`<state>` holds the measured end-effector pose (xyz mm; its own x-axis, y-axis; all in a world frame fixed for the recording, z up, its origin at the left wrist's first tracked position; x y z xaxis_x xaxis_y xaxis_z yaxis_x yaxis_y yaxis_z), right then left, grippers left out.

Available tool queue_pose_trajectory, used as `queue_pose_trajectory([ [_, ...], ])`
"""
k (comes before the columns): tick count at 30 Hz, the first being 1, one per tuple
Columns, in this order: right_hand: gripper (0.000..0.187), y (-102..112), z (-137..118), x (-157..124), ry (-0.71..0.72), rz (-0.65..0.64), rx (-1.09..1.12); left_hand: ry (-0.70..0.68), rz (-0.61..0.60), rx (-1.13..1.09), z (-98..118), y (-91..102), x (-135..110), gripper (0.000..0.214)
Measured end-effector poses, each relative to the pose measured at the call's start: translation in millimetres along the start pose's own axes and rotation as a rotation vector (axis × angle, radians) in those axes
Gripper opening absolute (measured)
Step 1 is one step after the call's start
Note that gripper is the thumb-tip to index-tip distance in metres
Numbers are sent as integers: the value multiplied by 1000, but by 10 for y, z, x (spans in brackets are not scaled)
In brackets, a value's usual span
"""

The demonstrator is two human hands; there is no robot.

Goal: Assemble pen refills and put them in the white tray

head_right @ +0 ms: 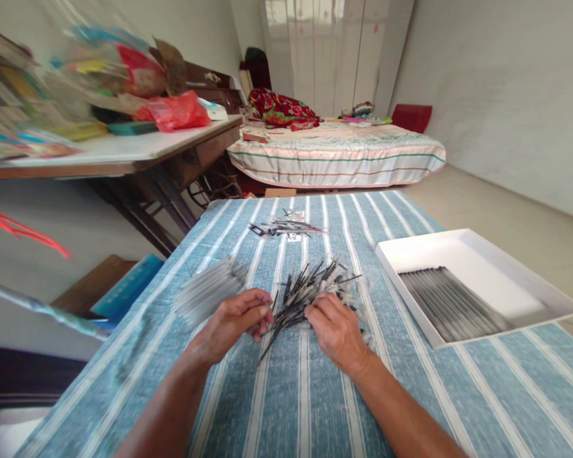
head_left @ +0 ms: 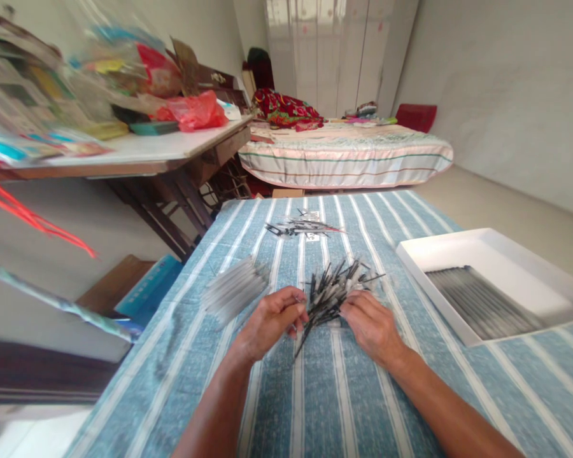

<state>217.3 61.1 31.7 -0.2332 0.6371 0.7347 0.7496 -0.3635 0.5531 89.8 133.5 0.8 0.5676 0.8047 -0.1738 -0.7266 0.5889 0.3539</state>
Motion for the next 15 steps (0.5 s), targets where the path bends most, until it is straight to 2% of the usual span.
queue_pose_trajectory([
  [8,22,-4,-9,-4,4,-7,-103,65,-95,27,-47,-268,43,14],
  [15,22,-33,5,-25,14,-14,-165,67,-97,76,-105,-380,68,16],
])
Point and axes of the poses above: each hand's wrist, its own x-axis towards the middle knuckle, its own y-axis out of the back of the hand, z = x × y, the point moved 10 cm from there along x, towards the middle knuckle, and after that the axes turned 13 degrees about x, right-handed, at the moved point
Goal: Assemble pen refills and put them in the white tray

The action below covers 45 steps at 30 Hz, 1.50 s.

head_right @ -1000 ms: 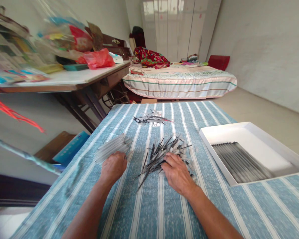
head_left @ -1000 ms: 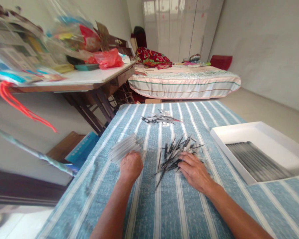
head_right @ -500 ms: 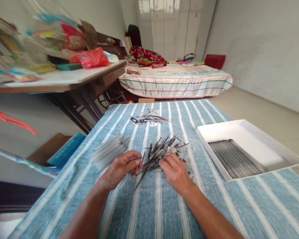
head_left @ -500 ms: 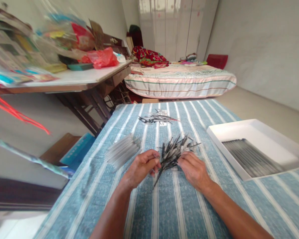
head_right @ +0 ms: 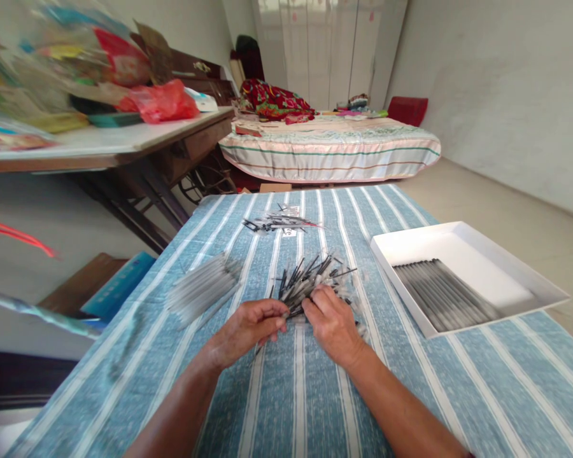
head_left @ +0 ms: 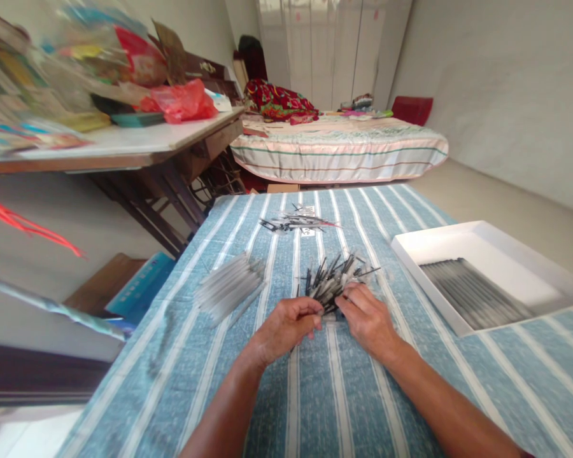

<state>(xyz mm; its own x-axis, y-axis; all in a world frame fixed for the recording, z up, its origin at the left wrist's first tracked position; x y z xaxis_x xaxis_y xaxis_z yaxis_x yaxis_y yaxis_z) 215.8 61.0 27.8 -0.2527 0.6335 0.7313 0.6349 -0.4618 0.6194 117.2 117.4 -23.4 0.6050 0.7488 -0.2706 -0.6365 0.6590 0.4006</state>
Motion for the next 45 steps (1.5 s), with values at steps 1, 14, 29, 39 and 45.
queue_pose_trajectory([
  [1,22,-3,-4,-5,2,0,-7,-1,-5,7,-4,-16,3,16],
  [14,19,6,-190,23,57,6,-57,8,-48,-19,11,-185,24,10],
  [29,24,113,-107,27,-6,68,51,88,38,-341,-74,-261,66,18],
  [39,26,82,-252,28,53,52,121,32,-4,-480,-22,-290,67,9],
  [45,30,265,-305,55,113,106,150,-58,159,-698,40,2,52,18],
])
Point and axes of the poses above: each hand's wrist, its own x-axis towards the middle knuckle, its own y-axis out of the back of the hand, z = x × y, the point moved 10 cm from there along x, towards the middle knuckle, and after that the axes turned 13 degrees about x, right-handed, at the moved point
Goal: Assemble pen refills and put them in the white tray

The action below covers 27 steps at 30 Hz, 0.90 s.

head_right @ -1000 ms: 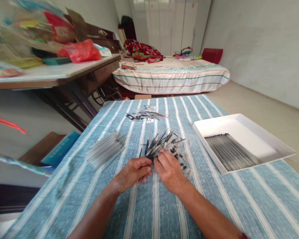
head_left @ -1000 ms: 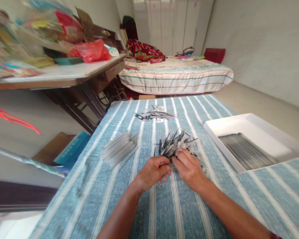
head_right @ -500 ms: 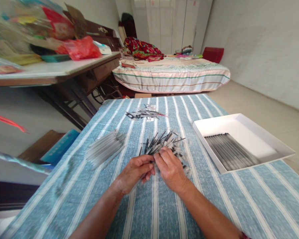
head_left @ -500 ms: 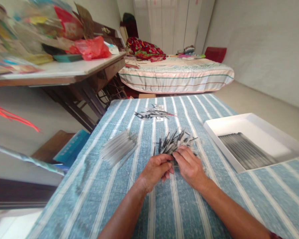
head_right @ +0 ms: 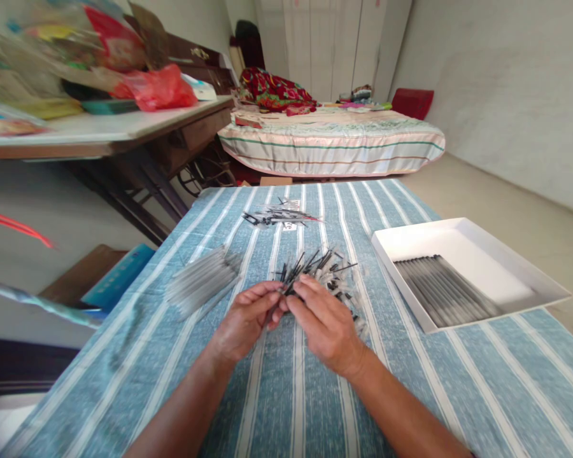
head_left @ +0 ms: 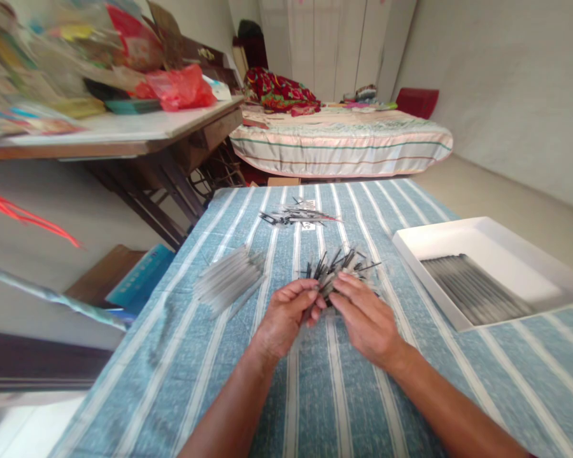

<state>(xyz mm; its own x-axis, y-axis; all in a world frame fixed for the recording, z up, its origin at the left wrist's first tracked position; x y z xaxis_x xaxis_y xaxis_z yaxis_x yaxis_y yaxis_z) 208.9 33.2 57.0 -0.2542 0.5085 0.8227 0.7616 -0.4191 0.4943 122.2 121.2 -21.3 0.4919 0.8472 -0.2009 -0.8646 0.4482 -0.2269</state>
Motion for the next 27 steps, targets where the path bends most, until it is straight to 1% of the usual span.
queue_pose_trajectory([
  [2,26,56,129,-15,-77,6,-44,-68,62,-80,125,92,-11,19],
  [3,23,35,202,-31,-124,-29,-63,-94,79,-102,176,123,-20,20],
  [4,20,-18,261,-50,-163,-86,-78,-114,91,-115,217,145,-31,20],
  [6,17,-191,323,-101,-208,-239,-105,-137,100,-123,268,163,-51,22],
  [8,14,-372,313,-150,-213,-370,-150,-150,81,-112,293,141,-68,27],
  [10,10,-517,288,-186,-219,-457,-216,-155,50,-92,296,101,-81,34],
  [13,11,-646,250,-212,-220,-520,-276,-134,20,-69,256,62,-87,36],
  [15,13,-671,240,-219,-226,-533,-235,-111,-2,-52,215,45,-80,30],
  [16,13,-654,250,-216,-246,-518,-180,-102,-17,-39,196,35,-75,27],
  [18,11,-545,344,-201,-358,-417,5,-85,-47,9,154,14,-62,24],
  [21,6,-342,667,-278,-683,-147,410,-52,-92,120,74,-29,-45,23],
  [23,9,-285,861,-389,-871,6,621,-32,-126,178,22,-67,-40,21],
  [24,11,-271,923,-428,-926,53,679,-23,-140,197,0,-83,-39,21],
  [25,12,-263,963,-452,-957,73,706,-15,-148,211,-19,-93,-37,21],
  [27,11,-285,981,-463,-968,30,707,-5,-145,235,-37,-87,-29,23],
])
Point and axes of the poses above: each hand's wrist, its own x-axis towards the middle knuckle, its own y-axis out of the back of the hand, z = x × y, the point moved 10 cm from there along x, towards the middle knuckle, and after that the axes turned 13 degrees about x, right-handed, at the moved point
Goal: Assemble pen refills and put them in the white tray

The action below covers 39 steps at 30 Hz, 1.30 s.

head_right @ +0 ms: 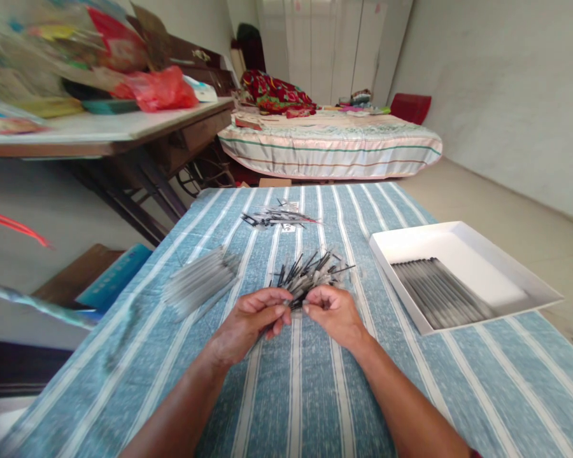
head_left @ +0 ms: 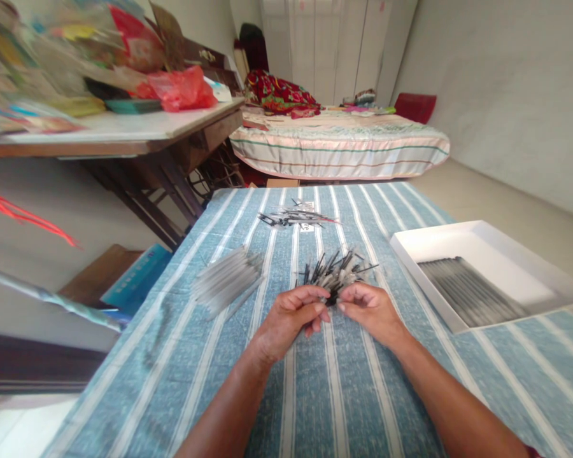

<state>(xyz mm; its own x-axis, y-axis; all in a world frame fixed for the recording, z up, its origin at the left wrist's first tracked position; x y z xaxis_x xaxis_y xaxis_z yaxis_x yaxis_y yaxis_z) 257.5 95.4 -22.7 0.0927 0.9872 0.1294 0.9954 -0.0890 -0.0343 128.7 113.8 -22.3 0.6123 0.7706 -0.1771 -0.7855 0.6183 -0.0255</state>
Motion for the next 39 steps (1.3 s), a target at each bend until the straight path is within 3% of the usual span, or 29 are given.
queue_pose_trajectory([
  [5,6,-173,-40,-43,61,-174,-271,12,66,52,-10,88,19,25],
  [10,15,-112,-175,-41,206,-141,-549,24,88,73,-22,101,27,24],
  [14,15,-39,-140,-14,169,-163,-733,39,96,96,-38,101,31,24],
  [19,12,-222,-95,-83,199,-300,-1003,44,90,131,-57,95,39,24],
  [25,8,-314,-25,-99,176,-308,-1191,46,65,160,-92,77,44,24],
  [30,16,-274,-1,-78,126,-337,-992,48,54,158,-93,60,38,26],
  [33,15,-186,-37,-48,91,-254,-561,41,14,162,-71,14,28,26],
  [36,13,-99,73,-31,-54,-165,-50,33,-32,169,-44,-42,5,25],
  [39,18,-101,128,-41,-135,-133,243,35,-69,185,-30,-88,-21,24],
])
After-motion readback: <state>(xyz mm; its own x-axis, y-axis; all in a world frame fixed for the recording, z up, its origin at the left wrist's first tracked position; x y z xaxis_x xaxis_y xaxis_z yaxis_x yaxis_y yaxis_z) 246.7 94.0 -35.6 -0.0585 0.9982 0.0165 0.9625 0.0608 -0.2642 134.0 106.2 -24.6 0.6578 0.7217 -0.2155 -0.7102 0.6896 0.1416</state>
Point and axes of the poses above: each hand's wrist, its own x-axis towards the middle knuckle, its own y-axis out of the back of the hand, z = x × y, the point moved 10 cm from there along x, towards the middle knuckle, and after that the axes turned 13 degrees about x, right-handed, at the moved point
